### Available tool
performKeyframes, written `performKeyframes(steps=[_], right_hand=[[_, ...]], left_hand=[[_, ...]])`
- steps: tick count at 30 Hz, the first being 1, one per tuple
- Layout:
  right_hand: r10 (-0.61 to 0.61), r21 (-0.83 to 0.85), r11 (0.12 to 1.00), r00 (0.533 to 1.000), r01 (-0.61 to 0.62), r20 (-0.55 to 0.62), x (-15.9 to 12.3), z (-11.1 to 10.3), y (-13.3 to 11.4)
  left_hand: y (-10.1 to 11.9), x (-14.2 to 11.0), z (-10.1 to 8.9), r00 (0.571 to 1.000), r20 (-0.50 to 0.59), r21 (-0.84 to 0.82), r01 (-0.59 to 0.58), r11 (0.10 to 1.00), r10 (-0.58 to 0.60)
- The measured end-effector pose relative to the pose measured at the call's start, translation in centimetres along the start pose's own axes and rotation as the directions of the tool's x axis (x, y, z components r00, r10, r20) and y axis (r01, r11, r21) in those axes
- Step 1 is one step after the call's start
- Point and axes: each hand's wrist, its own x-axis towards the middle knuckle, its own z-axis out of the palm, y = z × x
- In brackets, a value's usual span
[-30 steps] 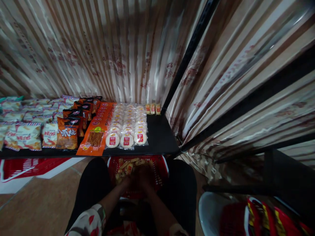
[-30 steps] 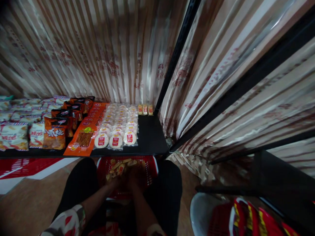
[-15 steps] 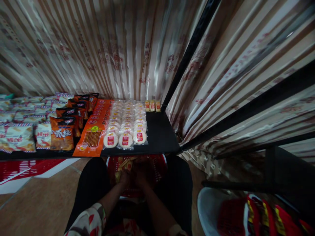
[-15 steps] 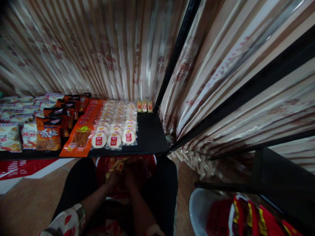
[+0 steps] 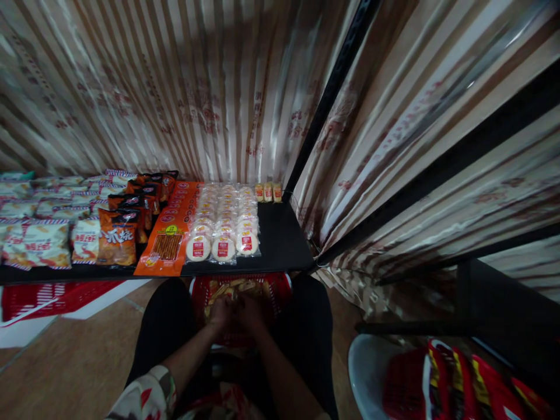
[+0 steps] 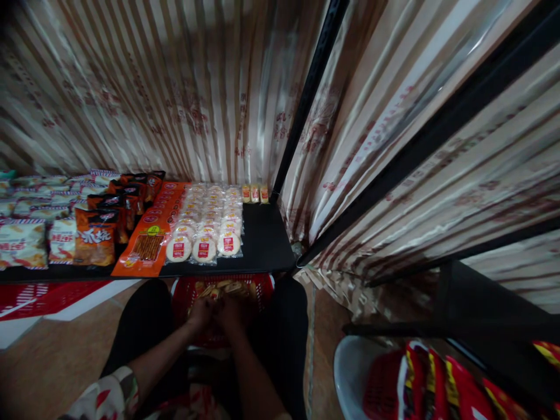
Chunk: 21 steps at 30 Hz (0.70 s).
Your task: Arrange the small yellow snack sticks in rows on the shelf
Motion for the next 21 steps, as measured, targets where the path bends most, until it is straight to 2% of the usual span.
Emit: performKeyframes(steps=[3, 8, 12, 16, 21], right_hand=[[-0.018, -0.027, 1.0, 0.999, 0.017, -0.035, -0.4, -0.7, -0.4], [-0.146, 0.034, 0.989, 0.989, 0.145, 0.036, -1.0, -1.1, -0.6], [-0.204, 0.07, 0.978, 0.977, 0.199, 0.07, -1.4, -1.3, -0.8], [-0.238, 0.183, 0.958, 0.968, 0.221, 0.079, -2.0, -1.6, -0.9], [-0.242, 0.283, 0.933, 0.969, 0.221, 0.041, -3.3, -1.7, -1.5]], left_hand=[[0.7, -0.7, -1.6, 0.998, -0.043, -0.016, -0.044, 0.999, 0.043], [2.6, -2.3, -4.3, 0.987, -0.07, -0.013, -0.147, 0.989, 0.145], [3.9, -3.4, -5.8, 0.96, -0.104, 0.044, -0.256, 0.966, 0.259], [4.3, -3.9, -6.7, 0.933, -0.12, 0.075, -0.331, 0.941, 0.338], [4.3, -4.4, -6.9, 0.93, -0.115, 0.057, -0.346, 0.936, 0.35]])
